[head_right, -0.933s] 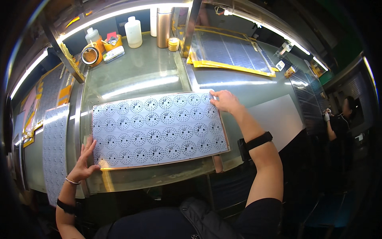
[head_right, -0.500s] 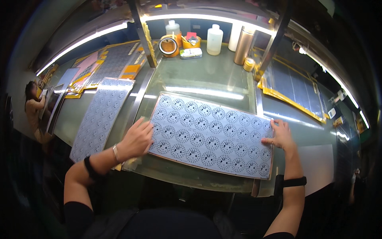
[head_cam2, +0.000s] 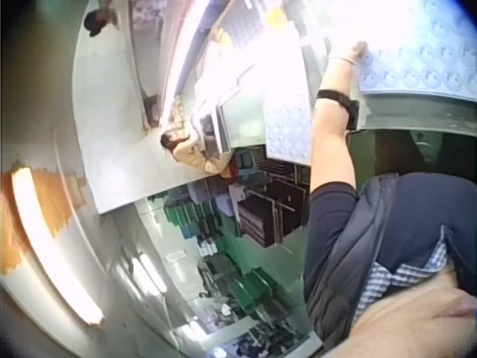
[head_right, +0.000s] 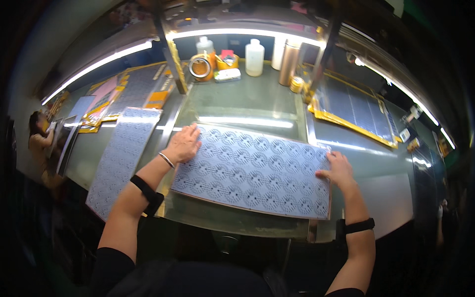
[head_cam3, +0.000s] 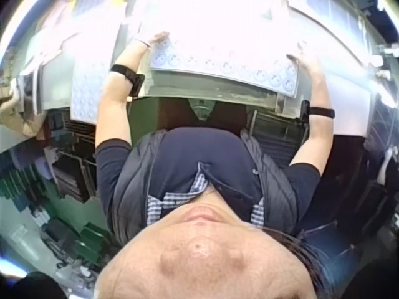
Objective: The person is assembling or inspecting flat electronic panels on a light table.
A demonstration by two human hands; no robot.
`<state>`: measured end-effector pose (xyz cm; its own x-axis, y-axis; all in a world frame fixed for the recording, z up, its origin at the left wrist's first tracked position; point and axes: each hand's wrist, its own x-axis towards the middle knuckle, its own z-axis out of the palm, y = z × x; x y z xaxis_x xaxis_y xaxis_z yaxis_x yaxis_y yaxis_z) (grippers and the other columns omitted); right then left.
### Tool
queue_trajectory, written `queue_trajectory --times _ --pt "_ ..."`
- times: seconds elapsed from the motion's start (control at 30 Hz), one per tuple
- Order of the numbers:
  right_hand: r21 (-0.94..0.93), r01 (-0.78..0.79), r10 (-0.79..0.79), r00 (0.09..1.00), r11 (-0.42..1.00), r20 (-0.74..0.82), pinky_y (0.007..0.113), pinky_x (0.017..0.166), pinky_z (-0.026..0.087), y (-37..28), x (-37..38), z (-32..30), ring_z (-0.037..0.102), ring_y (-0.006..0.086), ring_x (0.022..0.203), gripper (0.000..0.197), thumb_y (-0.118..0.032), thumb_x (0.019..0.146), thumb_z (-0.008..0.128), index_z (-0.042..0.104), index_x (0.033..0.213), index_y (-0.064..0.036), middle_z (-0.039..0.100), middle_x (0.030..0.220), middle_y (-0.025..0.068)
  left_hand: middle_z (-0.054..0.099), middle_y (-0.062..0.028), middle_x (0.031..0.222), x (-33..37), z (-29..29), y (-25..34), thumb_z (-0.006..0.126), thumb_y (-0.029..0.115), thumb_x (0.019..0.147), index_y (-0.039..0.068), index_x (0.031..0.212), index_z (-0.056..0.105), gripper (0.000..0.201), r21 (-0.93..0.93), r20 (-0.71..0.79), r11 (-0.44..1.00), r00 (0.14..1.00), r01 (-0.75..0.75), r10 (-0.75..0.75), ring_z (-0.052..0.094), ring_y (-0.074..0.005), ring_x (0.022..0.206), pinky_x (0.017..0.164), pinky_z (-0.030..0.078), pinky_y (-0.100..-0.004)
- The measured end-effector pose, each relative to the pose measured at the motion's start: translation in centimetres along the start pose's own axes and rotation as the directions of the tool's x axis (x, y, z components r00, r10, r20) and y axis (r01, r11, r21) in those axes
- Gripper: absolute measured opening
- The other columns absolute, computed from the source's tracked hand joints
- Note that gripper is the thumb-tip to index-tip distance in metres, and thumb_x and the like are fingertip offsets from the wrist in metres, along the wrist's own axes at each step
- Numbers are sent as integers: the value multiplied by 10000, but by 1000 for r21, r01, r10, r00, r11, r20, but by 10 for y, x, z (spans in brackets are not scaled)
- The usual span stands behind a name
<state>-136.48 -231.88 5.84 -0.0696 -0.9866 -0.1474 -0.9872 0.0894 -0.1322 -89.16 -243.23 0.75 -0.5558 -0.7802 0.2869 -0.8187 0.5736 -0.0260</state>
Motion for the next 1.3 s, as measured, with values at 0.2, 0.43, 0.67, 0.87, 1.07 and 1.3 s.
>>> queue_trajectory --times 0.2,0.43,0.67,0.87,1.07,1.3 --pt "170 180 -184 983 969 7 380 1004 284 8 -35 7 312 323 1219 872 -352 529 791 414 1264 -74 334 1333 156 544 -162 808 21 -14 -27 537 153 723 7 806 529 168 -72 18 997 1000 27 -25 517 -312 818 741 427 -392" --pt "212 35 -74 981 977 178 400 1048 229 16 -87 -6 205 289 1287 995 -364 495 815 326 1325 -120 193 1417 91 536 -146 780 40 -8 -28 500 129 756 26 791 494 110 -6 11 999 999 53 -53 522 -296 793 723 415 -386" --pt "220 56 -94 981 974 168 399 1051 226 20 -94 1 182 287 1295 1027 -370 483 818 302 1335 -118 173 1423 84 534 -138 766 36 -7 -17 503 72 737 34 804 468 85 5 11 999 999 52 -53 520 -293 775 709 413 -385" --pt "234 0 -10 999 972 42 430 1042 217 17 -92 13 161 309 1302 1064 -403 459 817 293 1326 -77 173 1414 140 524 -156 845 17 -9 -16 501 118 791 23 919 459 165 -30 -1 999 1000 11 -11 512 -313 812 735 412 -391" --pt "-15 526 -512 832 850 213 479 1054 26 -53 -70 32 91 292 1324 862 -586 750 486 177 1362 -63 115 1428 156 156 -226 1396 -9 15 1 312 356 904 -55 1316 214 590 -14 150 986 975 168 -164 132 -317 1311 1067 93 -398" --pt "-59 87 -85 996 994 40 452 1063 5 -13 -1 31 8 244 1337 745 -575 856 243 111 1376 -58 45 1446 117 124 -230 1405 -20 6 3 316 401 894 -33 1328 215 622 -20 109 978 973 208 -204 120 -319 1314 1066 79 -400"
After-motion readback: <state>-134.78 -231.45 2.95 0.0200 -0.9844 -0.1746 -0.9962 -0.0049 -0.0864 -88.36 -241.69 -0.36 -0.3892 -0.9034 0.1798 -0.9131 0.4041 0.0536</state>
